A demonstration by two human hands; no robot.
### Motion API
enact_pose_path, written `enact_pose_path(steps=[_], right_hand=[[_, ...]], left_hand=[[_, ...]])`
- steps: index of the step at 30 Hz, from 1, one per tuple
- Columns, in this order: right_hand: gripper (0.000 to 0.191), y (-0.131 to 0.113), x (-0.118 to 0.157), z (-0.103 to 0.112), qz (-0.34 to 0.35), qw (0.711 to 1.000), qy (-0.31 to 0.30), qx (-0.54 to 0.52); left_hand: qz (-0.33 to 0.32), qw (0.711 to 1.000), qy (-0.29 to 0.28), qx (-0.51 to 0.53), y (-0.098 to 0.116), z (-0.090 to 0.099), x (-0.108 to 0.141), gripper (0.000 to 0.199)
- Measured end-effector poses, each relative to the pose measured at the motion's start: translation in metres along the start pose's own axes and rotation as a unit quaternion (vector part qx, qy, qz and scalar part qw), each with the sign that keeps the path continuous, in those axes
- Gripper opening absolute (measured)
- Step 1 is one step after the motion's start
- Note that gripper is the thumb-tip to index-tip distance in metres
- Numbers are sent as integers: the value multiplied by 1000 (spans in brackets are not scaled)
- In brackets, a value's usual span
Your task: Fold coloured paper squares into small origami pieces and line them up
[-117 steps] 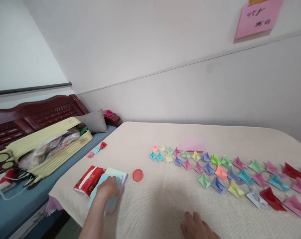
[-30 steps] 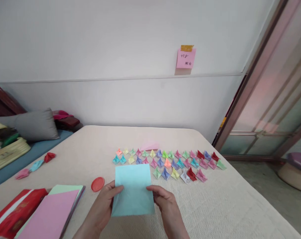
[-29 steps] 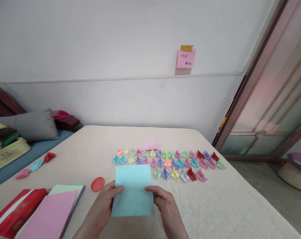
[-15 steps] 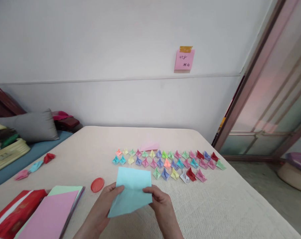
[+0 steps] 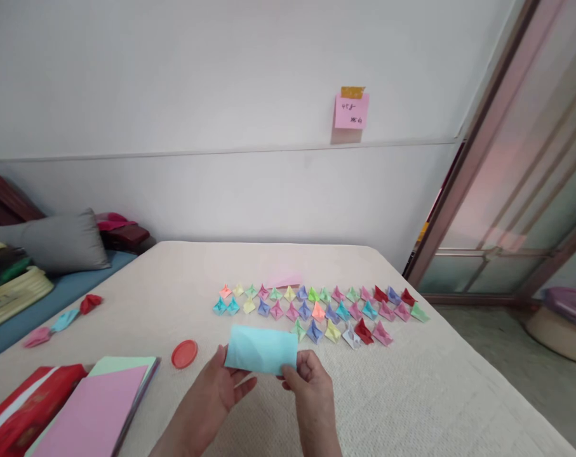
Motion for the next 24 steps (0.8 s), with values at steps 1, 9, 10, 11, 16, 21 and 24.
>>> enact_pose_path(steps=[1, 9, 10, 11, 16, 21, 24], right_hand=[[16, -1, 0, -1, -1, 1000, -1, -2], [61, -3, 7, -18, -35, 998, -34, -42], [61, -3, 7, -17, -40, 998, -34, -43], [61, -3, 6, -14, -40, 998, -30, -40], [57, -18, -1, 14, 42, 994, 54, 84], [46, -15, 2, 7, 57, 984, 34, 166], [50, -4, 5, -13, 17, 988, -40, 150]], left_hand=[[-14, 1000, -3, -21, 2, -1, 1, 33], [-57, 992, 77, -77, 10, 22, -1, 18], [-55, 991, 79, -90, 11, 24, -1, 18], [-52, 990, 78, -107, 13, 24, -1, 20], [-68, 967, 83, -230, 24, 23, -1, 18], [-91, 918, 83, -376, 28, 20, -4, 13], [-86, 903, 40, -419, 22, 11, -7, 14]])
Point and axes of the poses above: each hand's wrist, its own x-axis away from the middle knuckle, its own z-axis out of the back of the hand, y = z × x, the point moved 10 cm from there along -x, towards the middle knuckle, and after that the axes turned 2 degrees about -y, right-handed, at the moved point
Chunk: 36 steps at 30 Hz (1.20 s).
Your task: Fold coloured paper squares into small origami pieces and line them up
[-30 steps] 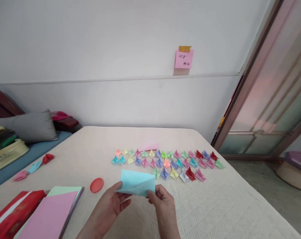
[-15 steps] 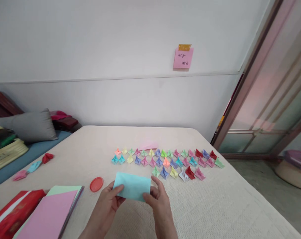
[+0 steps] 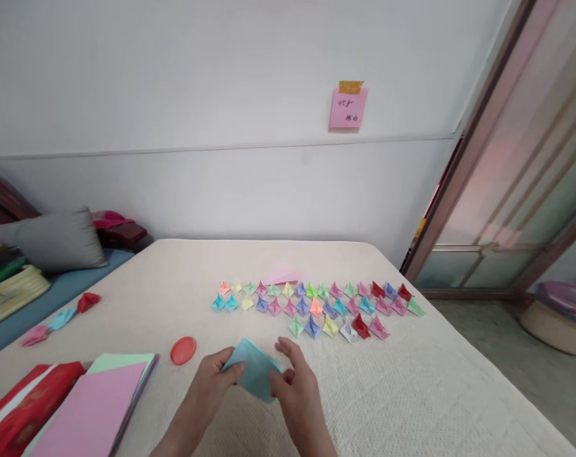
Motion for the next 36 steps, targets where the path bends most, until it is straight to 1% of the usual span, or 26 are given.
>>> enact_pose_path(steps=[1, 2, 3, 5, 6, 8, 10, 14, 16, 19, 21, 24, 27, 29, 30, 31, 34, 36], right_hand=[[49, 3, 0, -8, -15, 999, -32, -6], [44, 6, 1, -16, -32, 997, -65, -12], [34, 8, 1, -22, -47, 994, -92, -18], [10, 13, 2, -28, -67, 990, -125, -26], [5, 14, 2, -28, -72, 989, -126, -29], [12, 14, 0, -22, -72, 991, -106, -36], [15, 15, 0, -14, -78, 992, -79, -60], [20, 16, 1, -1, -92, 987, -29, -129], [22, 15, 1, -1, -89, 985, -26, -143], [23, 15, 2, -5, -90, 984, -37, -152], [22, 17, 1, -7, -91, 984, -35, -148], [22, 16, 1, -5, -81, 987, -12, -135], [27, 12, 2, -3, -65, 988, 5, -141], [20, 9, 4, -4, -56, 987, 14, -148], [14, 8, 5, -3, -53, 987, 22, -148], [13, 6, 5, -2, -53, 987, 31, -150], [29, 6, 7, -2, -69, 982, 39, -170], [30, 6, 7, -6, -82, 979, 15, -188]], left_hand=[[-1, 1000, -19, 1, 1, -5, 0, 14], [1, 999, -34, 6, 1, -9, 1, 14], [6, 999, -42, 14, 0, -11, 1, 14], [25, 998, -35, 45, -2, -11, 2, 16], [35, 997, -26, 68, -4, -10, 3, 18], [48, 993, -12, 111, -5, -8, 4, 26], [56, 991, -2, 125, -6, -6, 6, 31], [88, 993, 10, 83, -9, -6, 12, 31], [94, 992, -1, 85, -10, -11, 14, 30], [103, 985, -32, 136, -13, -26, 17, 29], [99, 980, -32, 168, -16, -31, 16, 27], [79, 979, 1, 188, -19, -27, 10, 23], [66, 980, 46, 182, -24, -19, 5, 21], [63, 982, 84, 158, -25, -11, 5, 18], [61, 982, 101, 147, -25, -7, 5, 21], [59, 982, 113, 139, -25, -5, 6, 27], [50, 983, 108, 141, -22, -7, 6, 38], [47, 983, 93, 150, -22, -11, 5, 42]])
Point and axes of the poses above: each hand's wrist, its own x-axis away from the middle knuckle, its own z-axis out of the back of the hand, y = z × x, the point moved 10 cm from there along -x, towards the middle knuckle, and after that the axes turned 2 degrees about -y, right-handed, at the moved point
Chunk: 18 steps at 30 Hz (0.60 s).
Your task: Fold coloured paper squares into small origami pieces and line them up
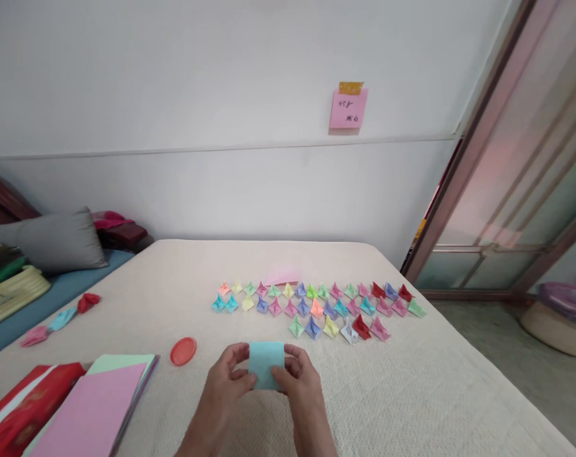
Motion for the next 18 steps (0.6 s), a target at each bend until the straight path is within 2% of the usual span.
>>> enact_pose_path(steps=[2, 6, 10, 18], right_hand=[[30, 0, -1, -2, -5, 1000, -14, -5], [41, -4, -2, 5, 23, 1000, 13, -8], [44, -4, -3, 4, 32, 999, 2, 4], [32, -3, -1, -5, 35, 998, -31, 31]], left_hand=[[1, 1000, -14, 16, -2, -4, -1, 48], [-11, 998, -28, 56, 0, -9, -2, 56], [-25, 998, -15, 53, 7, -6, 1, 50], [-33, 999, 3, 36, 12, 2, 2, 40]])
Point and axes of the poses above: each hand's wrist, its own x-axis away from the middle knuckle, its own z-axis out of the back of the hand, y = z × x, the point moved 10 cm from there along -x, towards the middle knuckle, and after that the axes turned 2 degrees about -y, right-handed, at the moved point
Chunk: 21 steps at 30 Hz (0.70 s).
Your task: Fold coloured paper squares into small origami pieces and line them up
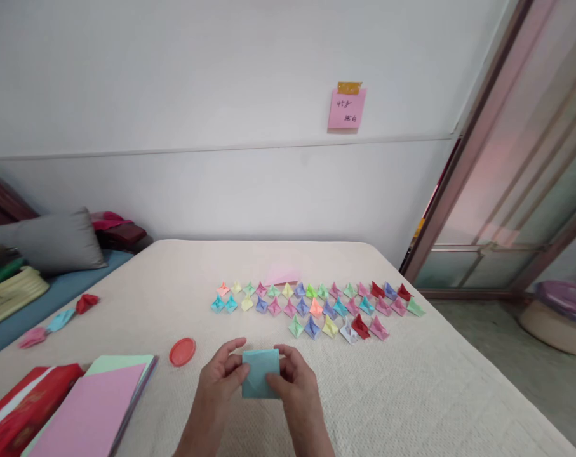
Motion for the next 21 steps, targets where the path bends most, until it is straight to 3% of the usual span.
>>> enact_pose_path(steps=[4, 10, 17, 21], right_hand=[[19, -2, 1, -2, -2, 1000, -9, -16], [19, 0, -2, 4, 2, 999, 5, -31], [22, 2, -1, 11, -6, 998, 22, -60], [21, 3, 0, 11, -10, 997, 17, -68]], left_hand=[[6, 1000, -10, 10, -2, -2, -1, 39], [26, 999, -27, 19, -9, -6, -3, 39], [86, 992, -78, -50, -12, -16, 6, 30], [77, 992, -91, -49, -8, -20, 9, 25]])
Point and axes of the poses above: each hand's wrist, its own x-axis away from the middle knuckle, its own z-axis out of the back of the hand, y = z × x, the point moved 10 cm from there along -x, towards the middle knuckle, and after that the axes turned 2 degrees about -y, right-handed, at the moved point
